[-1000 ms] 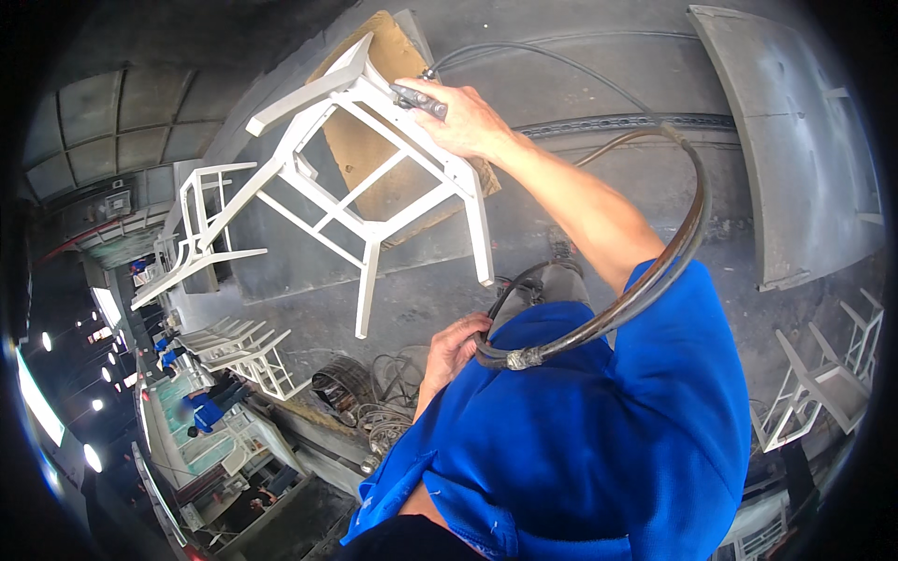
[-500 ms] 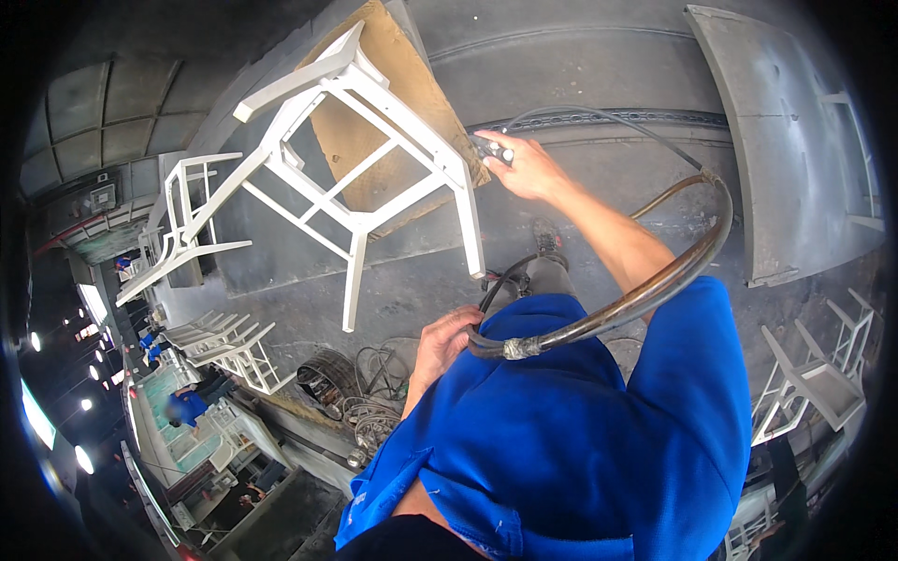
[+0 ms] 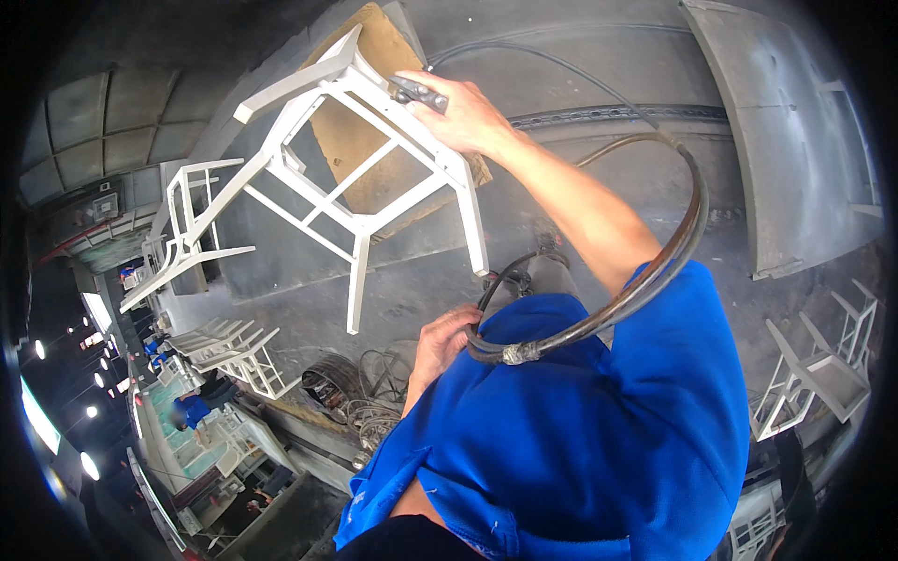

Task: The person uses a spray gun to apply white paint to white metal chairs in a workshop. They repeatedly pick up chairs, spray the seat and frame, flip the chairs to coat other sides, and place them back on the floor.

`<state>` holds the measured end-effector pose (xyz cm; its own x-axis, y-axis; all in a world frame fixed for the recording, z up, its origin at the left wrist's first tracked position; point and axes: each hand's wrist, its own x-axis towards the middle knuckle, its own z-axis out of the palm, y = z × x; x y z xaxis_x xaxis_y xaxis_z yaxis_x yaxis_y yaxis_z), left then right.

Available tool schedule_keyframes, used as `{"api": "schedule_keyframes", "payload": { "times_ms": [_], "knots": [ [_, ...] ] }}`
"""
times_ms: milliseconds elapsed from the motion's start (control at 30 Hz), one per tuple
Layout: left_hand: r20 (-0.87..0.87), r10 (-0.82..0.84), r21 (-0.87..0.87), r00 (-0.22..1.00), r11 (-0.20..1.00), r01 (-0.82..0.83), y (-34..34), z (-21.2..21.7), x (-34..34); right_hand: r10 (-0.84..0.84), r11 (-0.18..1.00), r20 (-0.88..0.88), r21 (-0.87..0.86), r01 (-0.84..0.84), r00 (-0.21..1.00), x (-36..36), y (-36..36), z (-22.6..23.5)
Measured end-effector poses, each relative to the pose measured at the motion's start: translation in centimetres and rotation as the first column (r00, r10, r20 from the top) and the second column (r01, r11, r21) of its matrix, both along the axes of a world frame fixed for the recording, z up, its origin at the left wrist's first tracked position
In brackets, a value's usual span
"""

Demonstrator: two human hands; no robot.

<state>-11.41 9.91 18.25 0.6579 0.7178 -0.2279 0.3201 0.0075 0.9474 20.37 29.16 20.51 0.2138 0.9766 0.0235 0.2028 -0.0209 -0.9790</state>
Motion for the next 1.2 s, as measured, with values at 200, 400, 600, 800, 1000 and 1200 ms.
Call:
{"api": "schedule_keyframes", "payload": {
  "times_ms": [200, 400, 600, 800, 1000, 1200],
  "knots": [
    [-0.032, 0.004, 0.016, 0.999, 1.0, -0.004, 0.6, 0.1, -0.5, 0.0, 0.989, 0.157, -0.146, 0.024, 0.988, 0.3, -4.4, -4.4],
    [-0.014, -0.071, -0.023, 0.997, 0.997, 0.07, 2.2, 0.6, -0.6, -0.077, 0.841, -0.103, -0.541, 0.009, 0.992, 0.8, -9.3, -4.4],
    [-0.262, -0.391, 0.145, 0.882, 0.888, 0.436, 6.7, 3.9, 0.1, -0.406, 0.913, -0.337, -0.189, 0.361, 0.85, 3.3, -9.3, 2.8],
    [-0.377, -0.371, 0.592, 0.848, 0.608, 0.529, 18.3, 19.4, 1.8, -0.454, 0.808, -0.133, 0.353, 0.471, 0.881, 7.0, -8.8, 18.2],
    [-0.195, -0.398, 0.968, 0.896, -0.224, 0.111, 24.8, 43.0, 9.1, -0.418, 0.746, -0.101, 0.529, 0.405, 0.903, 5.1, -8.6, 31.3],
    [-0.316, -0.575, 0.928, 0.755, -0.352, 0.12, 18.7, 53.4, 15.5, -0.424, 0.753, -0.05, 0.535, 0.383, 0.904, 2.4, -8.1, 38.1]
  ]
}}
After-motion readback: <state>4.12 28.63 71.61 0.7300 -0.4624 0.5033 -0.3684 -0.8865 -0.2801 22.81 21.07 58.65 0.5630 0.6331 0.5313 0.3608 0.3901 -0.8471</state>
